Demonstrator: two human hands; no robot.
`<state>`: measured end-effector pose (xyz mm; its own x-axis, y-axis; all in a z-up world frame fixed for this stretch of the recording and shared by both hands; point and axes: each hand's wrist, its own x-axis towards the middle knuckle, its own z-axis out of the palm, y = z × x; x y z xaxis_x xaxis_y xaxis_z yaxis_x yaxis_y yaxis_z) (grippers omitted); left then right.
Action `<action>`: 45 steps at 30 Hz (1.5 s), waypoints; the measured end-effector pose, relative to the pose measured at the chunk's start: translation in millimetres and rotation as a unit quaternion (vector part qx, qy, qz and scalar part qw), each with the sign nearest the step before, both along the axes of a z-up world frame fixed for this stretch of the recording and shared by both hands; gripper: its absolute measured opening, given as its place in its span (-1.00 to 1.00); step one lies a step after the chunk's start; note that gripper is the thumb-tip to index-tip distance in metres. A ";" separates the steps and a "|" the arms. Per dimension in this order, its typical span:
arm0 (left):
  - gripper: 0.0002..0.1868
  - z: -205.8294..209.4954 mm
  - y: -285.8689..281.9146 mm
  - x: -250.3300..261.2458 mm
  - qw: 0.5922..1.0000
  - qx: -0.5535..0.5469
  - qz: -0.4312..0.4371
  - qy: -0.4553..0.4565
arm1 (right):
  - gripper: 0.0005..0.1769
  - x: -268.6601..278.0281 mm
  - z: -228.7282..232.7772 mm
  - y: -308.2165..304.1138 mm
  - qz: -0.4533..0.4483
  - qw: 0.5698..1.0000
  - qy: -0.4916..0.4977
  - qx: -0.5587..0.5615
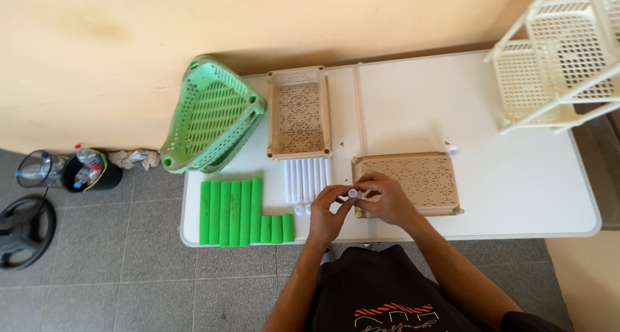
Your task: The person assembles a plastic storage rack by inserting white cylindrical connectors into beige perforated trays and stacking them with a white basket. The person handles trays, connectors, and baskets, aligning and securing parts by hand on a white table.
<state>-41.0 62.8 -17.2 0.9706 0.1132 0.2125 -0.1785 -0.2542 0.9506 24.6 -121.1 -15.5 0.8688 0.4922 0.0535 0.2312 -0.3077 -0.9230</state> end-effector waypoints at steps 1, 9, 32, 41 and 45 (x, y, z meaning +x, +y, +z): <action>-0.72 -5.7 5.4 -6.0 1.000 0.003 0.011 -0.003 | -0.66 -3.4 -5.2 9.2 0.001 1.000 -0.005 -0.024; -0.79 -49.4 49.3 -44.9 0.982 0.038 0.174 0.061 | -0.74 -29.4 -63.9 68.4 0.034 0.975 0.019 -0.219; -0.84 -59.9 63.9 -45.9 0.980 0.007 0.172 0.096 | -0.53 -37.6 -102.5 94.3 -0.039 0.980 0.066 -0.186; -0.82 -30.7 -41.6 35.1 0.998 -0.008 -0.026 0.057 | -0.55 -6.2 -47.9 -26.1 -0.259 0.956 0.039 -0.133; -0.82 -25.3 -106.5 64.5 0.993 -0.008 -0.120 0.022 | -0.55 -4.7 -35.5 -93.9 -0.354 0.925 0.040 -0.130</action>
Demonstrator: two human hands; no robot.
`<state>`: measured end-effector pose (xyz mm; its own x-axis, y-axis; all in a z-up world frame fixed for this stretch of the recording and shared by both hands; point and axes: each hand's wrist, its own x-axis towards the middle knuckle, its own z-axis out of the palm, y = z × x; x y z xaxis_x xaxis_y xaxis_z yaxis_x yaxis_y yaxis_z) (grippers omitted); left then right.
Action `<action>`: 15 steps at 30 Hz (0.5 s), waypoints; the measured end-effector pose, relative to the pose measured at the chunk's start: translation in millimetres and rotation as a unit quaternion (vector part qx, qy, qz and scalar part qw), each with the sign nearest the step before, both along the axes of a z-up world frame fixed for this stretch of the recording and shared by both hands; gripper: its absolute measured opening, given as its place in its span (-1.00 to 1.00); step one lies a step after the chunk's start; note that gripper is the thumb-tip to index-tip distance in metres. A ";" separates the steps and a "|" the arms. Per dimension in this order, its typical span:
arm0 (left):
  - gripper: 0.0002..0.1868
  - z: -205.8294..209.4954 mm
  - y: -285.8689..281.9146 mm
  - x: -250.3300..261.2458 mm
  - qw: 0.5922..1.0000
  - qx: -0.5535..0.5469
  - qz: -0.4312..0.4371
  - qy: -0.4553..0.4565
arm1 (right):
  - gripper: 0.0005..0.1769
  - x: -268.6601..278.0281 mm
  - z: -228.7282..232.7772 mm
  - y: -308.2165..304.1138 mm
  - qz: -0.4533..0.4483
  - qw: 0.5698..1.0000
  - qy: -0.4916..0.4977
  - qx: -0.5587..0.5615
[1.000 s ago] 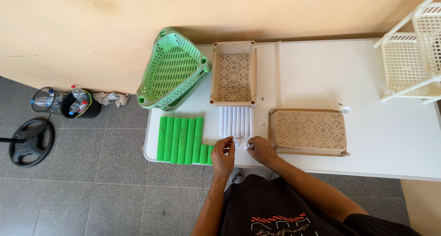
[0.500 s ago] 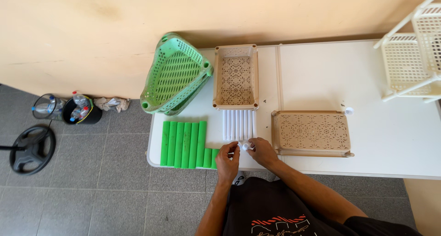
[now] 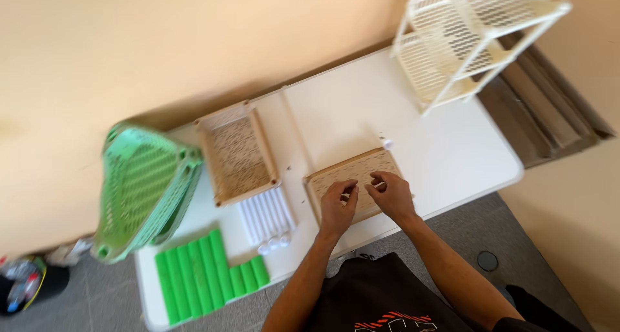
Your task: The person assembles a plastic storage rack by inserting white cylindrical connectors into beige perforated trays and stacking them with a white basket. The person handles trays, connectors, and baskets, aligning and securing parts by hand on a white table.
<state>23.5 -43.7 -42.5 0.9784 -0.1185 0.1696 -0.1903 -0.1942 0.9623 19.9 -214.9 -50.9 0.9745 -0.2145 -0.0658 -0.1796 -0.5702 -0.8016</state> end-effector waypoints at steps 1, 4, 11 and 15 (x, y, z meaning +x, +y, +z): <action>-0.83 -1.1 -15.1 4.9 1.000 -0.003 -0.018 -0.001 | -0.54 -2.2 1.5 -15.4 -0.025 1.000 0.018 0.000; -0.82 -13.7 -51.1 22.4 0.998 0.004 -0.055 0.011 | -0.53 -0.2 -1.5 -51.7 -0.073 0.996 0.058 -0.001; -0.51 -73.0 -110.0 89.2 0.980 0.191 -0.015 -0.052 | -0.51 63.8 -28.3 -90.8 -0.065 0.996 0.018 -0.051; -0.48 -100.6 -144.3 119.2 0.971 0.237 -0.002 -0.019 | -0.48 107.3 -32.7 -95.1 -0.053 0.990 0.051 -0.118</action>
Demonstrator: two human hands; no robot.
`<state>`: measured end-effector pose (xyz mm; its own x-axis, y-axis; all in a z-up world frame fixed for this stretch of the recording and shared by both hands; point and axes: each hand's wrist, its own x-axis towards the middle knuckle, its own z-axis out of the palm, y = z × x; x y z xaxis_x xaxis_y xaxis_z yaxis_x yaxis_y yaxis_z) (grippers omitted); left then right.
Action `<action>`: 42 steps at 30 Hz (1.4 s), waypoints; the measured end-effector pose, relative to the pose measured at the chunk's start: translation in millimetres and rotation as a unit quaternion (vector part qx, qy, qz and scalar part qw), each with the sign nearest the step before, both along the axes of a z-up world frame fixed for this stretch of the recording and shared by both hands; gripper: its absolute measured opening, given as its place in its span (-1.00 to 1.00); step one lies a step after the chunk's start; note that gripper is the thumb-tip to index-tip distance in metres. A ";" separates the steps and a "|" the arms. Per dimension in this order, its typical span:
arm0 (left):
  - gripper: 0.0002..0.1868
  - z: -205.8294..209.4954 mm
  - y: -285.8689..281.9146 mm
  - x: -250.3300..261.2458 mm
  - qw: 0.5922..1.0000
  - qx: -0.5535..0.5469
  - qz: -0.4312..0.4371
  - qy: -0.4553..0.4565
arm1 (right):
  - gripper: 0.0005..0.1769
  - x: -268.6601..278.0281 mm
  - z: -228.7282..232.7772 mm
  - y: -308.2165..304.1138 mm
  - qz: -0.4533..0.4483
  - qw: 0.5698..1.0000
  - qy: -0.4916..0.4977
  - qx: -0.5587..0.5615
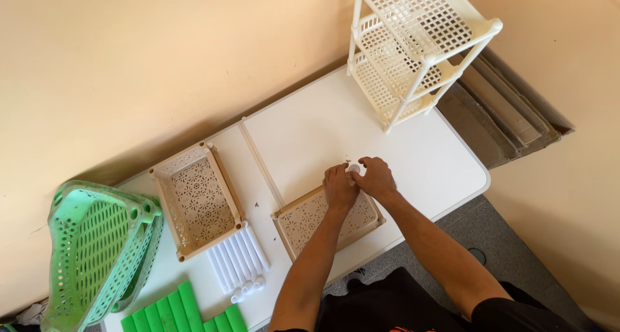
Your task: The person assembles a plastic storage rack by inserting white cylindrical connectors into beige perforated trays and stacking them with a white basket. The person handles trays, connectors, and baskets, aligning and securing parts by hand on a white table.
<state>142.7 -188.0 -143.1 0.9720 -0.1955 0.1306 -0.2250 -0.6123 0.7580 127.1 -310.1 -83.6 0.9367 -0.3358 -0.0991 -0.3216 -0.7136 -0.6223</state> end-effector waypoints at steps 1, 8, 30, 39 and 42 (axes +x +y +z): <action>-0.50 -5.0 -6.6 4.3 1.000 0.005 0.006 -0.008 | -0.47 8.5 -0.1 0.3 -0.005 1.000 0.025 -0.011; -0.80 -16.1 -23.0 4.5 0.994 0.055 0.066 0.061 | -0.62 30.4 -3.8 8.5 0.011 0.990 0.136 -0.047; -0.64 10.0 -0.3 3.6 0.993 -0.114 0.025 -0.029 | -0.54 13.6 38.7 9.3 0.055 0.998 0.000 0.012; -0.72 122.5 126.4 -46.4 0.948 -0.315 -0.023 0.045 | -0.65 -20.1 97.5 39.7 0.194 0.883 0.044 0.426; -0.74 141.3 169.1 -82.5 0.937 -0.349 0.003 0.027 | -0.64 -35.3 107.0 86.5 0.286 0.859 0.032 0.425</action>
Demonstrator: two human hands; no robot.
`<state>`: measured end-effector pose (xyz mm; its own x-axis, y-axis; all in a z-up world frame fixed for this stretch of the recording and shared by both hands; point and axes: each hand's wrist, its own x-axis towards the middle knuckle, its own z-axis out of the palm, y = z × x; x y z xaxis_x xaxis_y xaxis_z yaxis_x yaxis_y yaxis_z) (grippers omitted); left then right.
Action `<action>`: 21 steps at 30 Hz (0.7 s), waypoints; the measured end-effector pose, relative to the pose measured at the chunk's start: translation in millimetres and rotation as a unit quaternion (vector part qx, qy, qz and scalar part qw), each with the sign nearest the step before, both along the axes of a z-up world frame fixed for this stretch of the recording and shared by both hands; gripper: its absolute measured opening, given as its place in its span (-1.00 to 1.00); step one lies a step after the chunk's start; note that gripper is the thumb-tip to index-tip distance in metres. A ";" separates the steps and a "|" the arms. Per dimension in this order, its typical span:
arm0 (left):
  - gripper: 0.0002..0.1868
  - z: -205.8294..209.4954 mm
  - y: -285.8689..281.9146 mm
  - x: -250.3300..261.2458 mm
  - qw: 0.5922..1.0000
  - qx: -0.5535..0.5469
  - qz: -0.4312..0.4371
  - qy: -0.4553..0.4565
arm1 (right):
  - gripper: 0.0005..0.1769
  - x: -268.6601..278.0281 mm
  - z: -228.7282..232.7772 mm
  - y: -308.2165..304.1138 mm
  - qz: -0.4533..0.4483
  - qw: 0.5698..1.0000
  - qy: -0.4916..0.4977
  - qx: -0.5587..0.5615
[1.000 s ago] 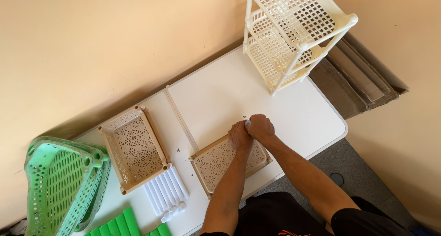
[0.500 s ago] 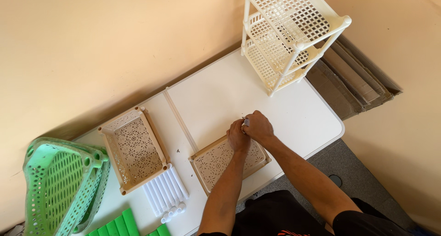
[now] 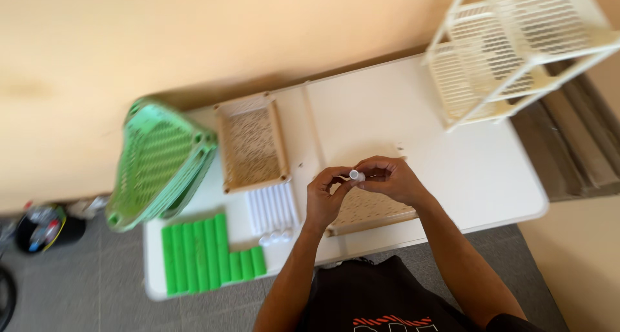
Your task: The person assembles a plastic storage rack by inserting white cylindrical connectors into beige perforated trays and stacking them with a white basket. The person handles trays, connectors, and baskets, aligning and securing parts by hand on a white table.
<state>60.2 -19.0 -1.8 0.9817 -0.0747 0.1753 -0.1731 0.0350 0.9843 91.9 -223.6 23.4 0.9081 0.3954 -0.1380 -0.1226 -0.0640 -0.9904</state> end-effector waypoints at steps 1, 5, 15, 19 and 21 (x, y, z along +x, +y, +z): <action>-0.75 2.8 12.0 -11.6 1.000 0.013 0.019 -0.017 | -0.65 -5.1 1.6 18.0 0.018 1.000 -0.021 0.007; -0.76 2.7 57.1 -47.7 0.995 0.007 0.099 -0.027 | -0.70 -19.6 8.1 79.1 0.068 0.996 -0.048 -0.024; -0.73 -43.4 109.8 -110.0 0.968 0.203 0.145 0.036 | -0.65 -59.2 -52.4 143.0 0.154 0.921 -0.227 -0.277; -0.74 -71.7 112.3 -121.3 0.939 0.314 0.143 -0.001 | -0.69 -78.4 -97.9 153.7 0.133 0.898 -0.279 -0.313; -0.75 -84.7 113.0 -126.6 0.925 0.351 0.141 0.016 | -0.71 -87.2 -116.2 158.1 0.128 0.886 -0.287 -0.342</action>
